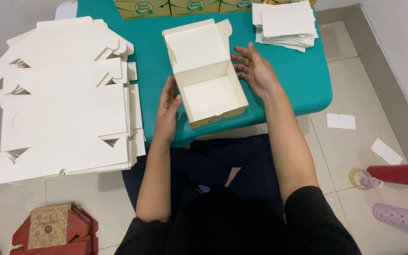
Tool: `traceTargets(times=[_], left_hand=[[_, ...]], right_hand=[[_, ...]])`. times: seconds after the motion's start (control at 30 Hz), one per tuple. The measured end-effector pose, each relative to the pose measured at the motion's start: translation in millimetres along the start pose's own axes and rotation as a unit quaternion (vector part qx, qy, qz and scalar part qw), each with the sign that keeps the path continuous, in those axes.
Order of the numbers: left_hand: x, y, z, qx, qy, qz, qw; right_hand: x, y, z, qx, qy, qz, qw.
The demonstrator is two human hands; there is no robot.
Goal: Folding flat cardboard templates into finished snack boxes
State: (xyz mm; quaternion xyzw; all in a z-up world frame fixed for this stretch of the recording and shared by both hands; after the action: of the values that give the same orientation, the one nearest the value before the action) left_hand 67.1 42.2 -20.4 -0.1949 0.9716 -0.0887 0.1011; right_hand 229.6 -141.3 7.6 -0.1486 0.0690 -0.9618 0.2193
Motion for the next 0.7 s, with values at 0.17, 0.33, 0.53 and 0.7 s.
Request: traceTargets(times=[0.17,0.33,0.53,0.7], left_hand=[[-0.3,-0.8,0.8,-0.008,-0.012,0.019,1.0],[-1.3,-1.5,-1.2,-0.028,-0.015,0.024,0.999],[-0.7,-5.7,-5.2,-0.05,-0.024,0.041,0.998],[0.4,-5.7,-5.6,-0.035,-0.02,0.041,0.998]], right_hand=[[-7.1,-11.0,5.8,-0.005,-0.004,0.04,0.999],[-10.6,-11.1,11.7,-0.01,-0.009,0.026,1.0],[4.6,-13.9,32.4,-0.004,0.056,0.014,0.998],[18.8,-11.1,34.8,0.041,0.143,0.043,0.988]])
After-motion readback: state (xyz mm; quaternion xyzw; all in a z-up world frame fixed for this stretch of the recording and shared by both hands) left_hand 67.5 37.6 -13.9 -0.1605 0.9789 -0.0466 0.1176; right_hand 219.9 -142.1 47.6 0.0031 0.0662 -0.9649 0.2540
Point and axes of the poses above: each hand's wrist, its own x-axis away from the middle knuckle, its own y-axis out of the back of the hand, z = x × y, the point moved 6 cm from there along -x, towards the middle knuckle, and after that the axes turned 4 degrees about -y, right-handed, at the moved point
